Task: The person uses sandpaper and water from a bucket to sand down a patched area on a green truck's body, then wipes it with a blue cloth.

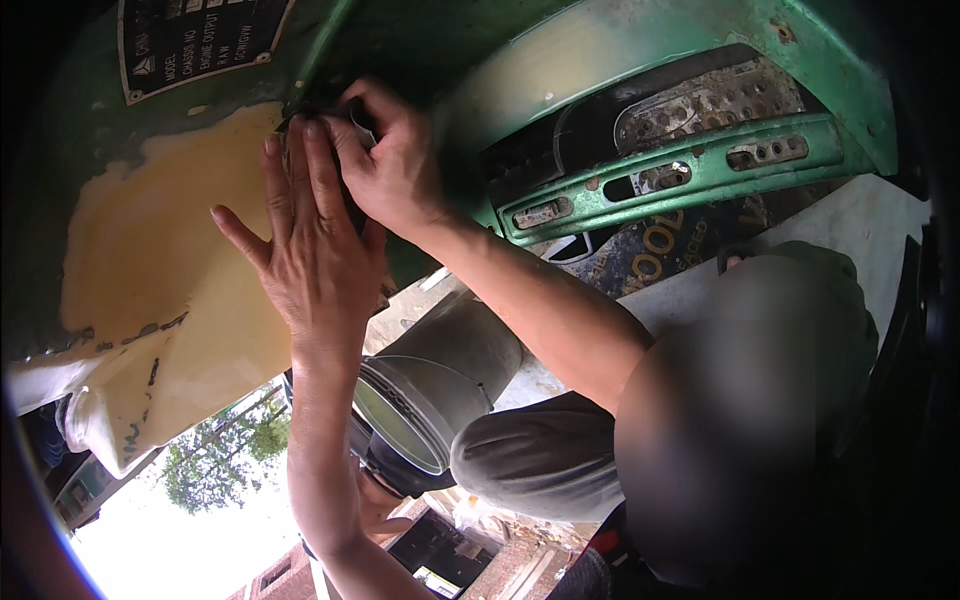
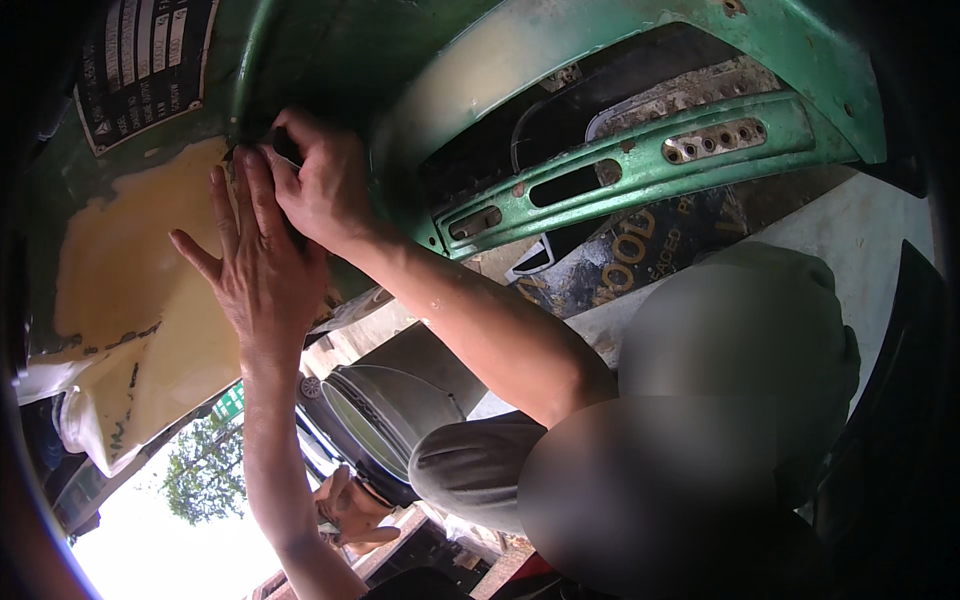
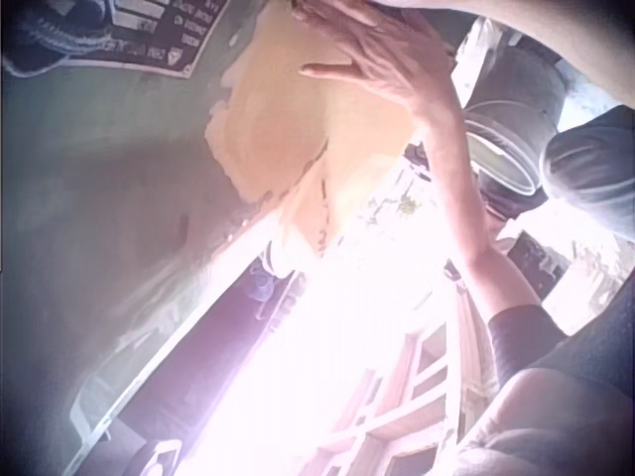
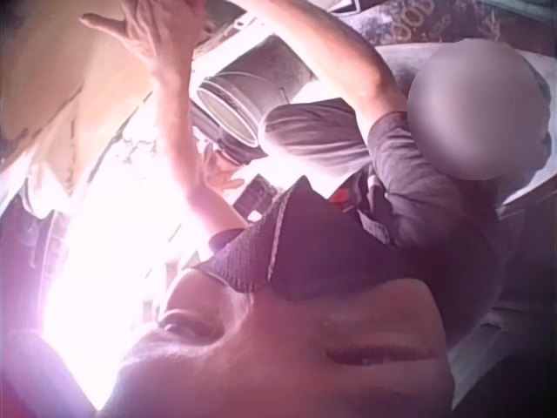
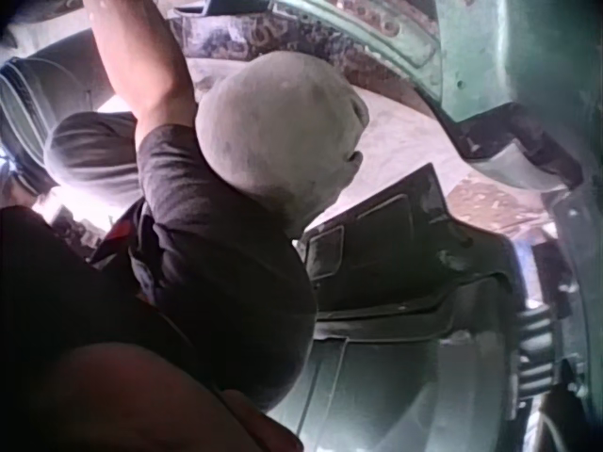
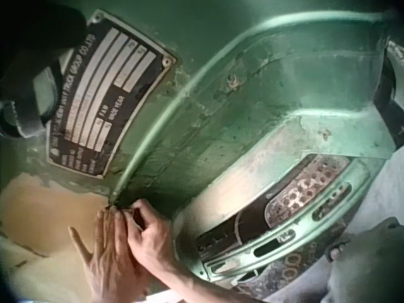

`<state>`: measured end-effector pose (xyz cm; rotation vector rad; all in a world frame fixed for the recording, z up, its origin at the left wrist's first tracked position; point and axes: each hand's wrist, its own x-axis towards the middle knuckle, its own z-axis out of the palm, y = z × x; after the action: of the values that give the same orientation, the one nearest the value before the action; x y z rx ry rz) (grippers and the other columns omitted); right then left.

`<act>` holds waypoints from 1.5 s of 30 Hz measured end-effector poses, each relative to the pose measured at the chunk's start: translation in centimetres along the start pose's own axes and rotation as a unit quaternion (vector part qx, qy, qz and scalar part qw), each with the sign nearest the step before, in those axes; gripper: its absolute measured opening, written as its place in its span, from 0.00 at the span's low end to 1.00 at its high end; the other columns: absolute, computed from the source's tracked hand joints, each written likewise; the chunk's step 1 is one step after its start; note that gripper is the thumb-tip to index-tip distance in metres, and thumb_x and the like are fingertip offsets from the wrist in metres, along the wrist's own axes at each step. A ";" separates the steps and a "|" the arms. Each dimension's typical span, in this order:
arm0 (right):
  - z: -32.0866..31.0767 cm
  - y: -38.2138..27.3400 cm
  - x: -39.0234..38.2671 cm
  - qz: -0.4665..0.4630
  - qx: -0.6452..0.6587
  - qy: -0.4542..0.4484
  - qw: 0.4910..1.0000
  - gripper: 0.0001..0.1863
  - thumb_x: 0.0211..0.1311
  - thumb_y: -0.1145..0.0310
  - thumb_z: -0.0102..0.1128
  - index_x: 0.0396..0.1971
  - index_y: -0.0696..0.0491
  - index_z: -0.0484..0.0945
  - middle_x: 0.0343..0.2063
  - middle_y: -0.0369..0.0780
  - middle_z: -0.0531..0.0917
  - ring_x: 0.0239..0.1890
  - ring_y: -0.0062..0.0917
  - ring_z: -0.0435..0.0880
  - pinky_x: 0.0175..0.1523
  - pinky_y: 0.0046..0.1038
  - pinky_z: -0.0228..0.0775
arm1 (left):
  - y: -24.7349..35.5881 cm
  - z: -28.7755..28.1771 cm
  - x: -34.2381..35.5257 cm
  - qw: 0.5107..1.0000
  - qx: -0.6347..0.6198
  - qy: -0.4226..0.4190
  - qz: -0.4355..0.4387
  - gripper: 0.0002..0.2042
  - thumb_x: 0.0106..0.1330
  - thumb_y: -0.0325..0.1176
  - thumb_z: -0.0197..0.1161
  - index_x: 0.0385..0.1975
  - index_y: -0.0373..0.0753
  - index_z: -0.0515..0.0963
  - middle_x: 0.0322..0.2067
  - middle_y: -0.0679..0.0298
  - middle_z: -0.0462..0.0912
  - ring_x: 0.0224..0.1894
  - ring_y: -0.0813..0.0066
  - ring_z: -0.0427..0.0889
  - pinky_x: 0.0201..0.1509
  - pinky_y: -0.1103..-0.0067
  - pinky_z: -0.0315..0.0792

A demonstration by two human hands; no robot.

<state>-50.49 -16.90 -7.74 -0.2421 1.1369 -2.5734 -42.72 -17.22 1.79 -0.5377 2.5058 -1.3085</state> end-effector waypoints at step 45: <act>-1.1 -9.4 -0.2 0.041 -0.084 -0.436 0.895 0.12 0.68 0.70 0.68 0.46 0.60 0.83 0.35 0.34 0.89 0.34 0.13 0.85 0.40 0.19 0.78 | 3.2 2.3 -43.5 0.598 -0.539 -0.046 -0.591 0.10 0.72 0.28 0.62 0.46 0.28 0.80 0.37 0.60 0.87 0.38 0.73 0.85 0.42 0.76 0.79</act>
<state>-52.66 -10.12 -1.52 -1.2075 0.9509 -1.8920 -3.47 1.84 0.44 -2.6811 2.4198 0.4741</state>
